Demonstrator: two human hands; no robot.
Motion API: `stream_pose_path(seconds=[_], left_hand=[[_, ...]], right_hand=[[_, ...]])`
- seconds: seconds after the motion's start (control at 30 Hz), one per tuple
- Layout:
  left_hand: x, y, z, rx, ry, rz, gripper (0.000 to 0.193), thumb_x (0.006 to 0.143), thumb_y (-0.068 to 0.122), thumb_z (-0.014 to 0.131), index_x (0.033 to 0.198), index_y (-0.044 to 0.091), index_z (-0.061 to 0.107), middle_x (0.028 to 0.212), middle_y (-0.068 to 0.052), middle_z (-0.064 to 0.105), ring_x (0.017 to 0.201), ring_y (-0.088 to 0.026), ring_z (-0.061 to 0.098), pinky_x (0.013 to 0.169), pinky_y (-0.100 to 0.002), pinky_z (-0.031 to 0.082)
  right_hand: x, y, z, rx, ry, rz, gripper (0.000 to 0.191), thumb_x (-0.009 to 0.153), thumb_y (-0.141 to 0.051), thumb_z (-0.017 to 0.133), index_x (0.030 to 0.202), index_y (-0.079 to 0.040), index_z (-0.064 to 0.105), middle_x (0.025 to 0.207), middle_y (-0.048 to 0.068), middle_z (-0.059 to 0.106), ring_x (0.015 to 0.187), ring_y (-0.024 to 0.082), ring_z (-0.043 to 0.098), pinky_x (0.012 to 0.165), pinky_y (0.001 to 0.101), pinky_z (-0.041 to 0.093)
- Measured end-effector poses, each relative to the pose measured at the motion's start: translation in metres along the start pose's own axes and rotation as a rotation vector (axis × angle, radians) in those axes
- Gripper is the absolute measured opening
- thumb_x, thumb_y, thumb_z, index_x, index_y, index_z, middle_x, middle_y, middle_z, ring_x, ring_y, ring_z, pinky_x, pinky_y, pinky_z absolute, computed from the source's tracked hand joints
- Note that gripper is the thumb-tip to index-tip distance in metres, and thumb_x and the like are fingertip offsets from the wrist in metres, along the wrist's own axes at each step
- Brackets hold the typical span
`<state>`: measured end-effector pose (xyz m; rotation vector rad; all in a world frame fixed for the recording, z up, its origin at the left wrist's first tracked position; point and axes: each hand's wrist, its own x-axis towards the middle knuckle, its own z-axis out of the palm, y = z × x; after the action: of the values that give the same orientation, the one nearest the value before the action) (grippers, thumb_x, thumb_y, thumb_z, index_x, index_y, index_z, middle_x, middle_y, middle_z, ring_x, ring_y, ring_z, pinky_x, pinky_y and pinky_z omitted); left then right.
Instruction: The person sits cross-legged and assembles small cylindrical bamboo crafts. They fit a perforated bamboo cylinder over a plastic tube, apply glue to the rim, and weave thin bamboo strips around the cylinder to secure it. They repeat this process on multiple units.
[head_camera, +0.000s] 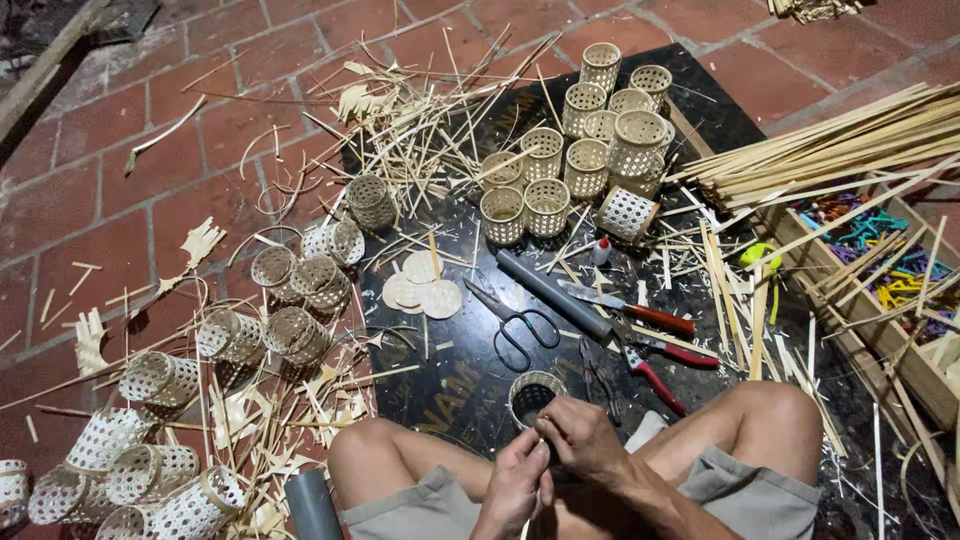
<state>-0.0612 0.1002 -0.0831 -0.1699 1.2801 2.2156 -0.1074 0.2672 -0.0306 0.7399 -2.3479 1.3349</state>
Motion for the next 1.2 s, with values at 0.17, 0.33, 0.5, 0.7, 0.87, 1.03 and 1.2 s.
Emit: stream_pose_path(seconds=[0.17, 0.33, 0.5, 0.7, 0.87, 1.03, 1.2], left_hand=[[-0.004, -0.002, 0.003, -0.071, 0.055, -0.022, 0.024, 0.107, 0.017, 0.053, 0.124, 0.001, 0.060, 0.065, 0.003, 0.059, 0.041, -0.007, 0.051, 0.037, -0.022, 0.036], [0.001, 0.013, 0.001, 0.102, 0.090, -0.033, 0.022, 0.105, 0.019, 0.051, 0.120, 0.010, 0.064, 0.056, 0.001, 0.055, 0.040, -0.007, 0.051, 0.035, -0.022, 0.034], [0.029, 0.074, -0.036, 0.296, 0.488, 0.600, 0.015, 0.107, 0.012, 0.042, 0.095, 0.008, 0.050, 0.059, -0.002, 0.053, 0.046, -0.011, 0.051, 0.042, -0.026, 0.042], [0.035, 0.109, -0.046, 0.144, 0.931, 1.038, 0.023, 0.113, 0.010, 0.046, 0.135, 0.005, 0.048, 0.089, -0.005, 0.055, 0.074, -0.012, 0.053, 0.065, -0.028, 0.046], [-0.067, 0.068, 0.006, 0.418, 0.384, 0.865, 0.015, 0.110, 0.014, 0.054, 0.121, 0.005, 0.049, 0.116, -0.023, 0.064, 0.105, -0.026, 0.065, 0.094, -0.043, 0.056], [-0.080, 0.069, -0.028, -0.122, -0.236, 0.028, 0.059, 0.107, 0.025, 0.055, 0.154, -0.007, 0.039, 0.134, -0.029, 0.061, 0.114, -0.030, 0.069, 0.087, -0.039, 0.060], [-0.035, 0.055, -0.032, -0.153, -0.238, -0.112, 0.055, 0.106, 0.027, 0.050, 0.151, -0.004, 0.044, 0.108, -0.022, 0.075, 0.074, -0.022, 0.075, 0.056, -0.025, 0.056]], right_hand=[[-0.002, -0.001, 0.002, -0.152, 0.008, -0.217, 0.014, 0.087, -0.003, 0.071, 0.083, -0.004, 0.058, 0.070, 0.012, 0.058, 0.063, 0.031, 0.061, 0.055, 0.0427, 0.050], [0.007, 0.005, 0.001, -0.173, -0.026, -0.141, 0.007, 0.090, -0.005, 0.070, 0.091, -0.002, 0.063, 0.077, 0.013, 0.061, 0.067, 0.030, 0.064, 0.059, 0.0407, 0.053], [0.013, -0.006, -0.020, 0.186, 0.113, 0.337, 0.034, 0.097, -0.003, 0.066, 0.130, 0.005, 0.065, 0.125, 0.017, 0.067, 0.112, 0.022, 0.067, 0.097, 0.0308, 0.054], [-0.021, -0.050, 0.003, 0.710, 0.171, 0.432, 0.025, 0.105, -0.001, 0.056, 0.127, 0.006, 0.065, 0.106, 0.013, 0.071, 0.091, 0.018, 0.071, 0.087, 0.0313, 0.059], [-0.006, -0.028, -0.019, 0.699, 0.561, 0.596, 0.021, 0.108, -0.003, 0.055, 0.126, 0.005, 0.064, 0.090, 0.014, 0.073, 0.068, 0.016, 0.069, 0.066, 0.0269, 0.057], [0.004, -0.004, -0.057, 0.825, 0.214, 0.620, 0.025, 0.104, -0.001, 0.058, 0.127, 0.009, 0.064, 0.091, 0.015, 0.072, 0.064, 0.014, 0.067, 0.058, 0.0250, 0.055], [0.005, -0.006, -0.024, 0.791, -0.081, 0.635, 0.024, 0.105, -0.003, 0.061, 0.124, 0.010, 0.066, 0.091, 0.017, 0.072, 0.065, 0.013, 0.066, 0.058, 0.0246, 0.054]])
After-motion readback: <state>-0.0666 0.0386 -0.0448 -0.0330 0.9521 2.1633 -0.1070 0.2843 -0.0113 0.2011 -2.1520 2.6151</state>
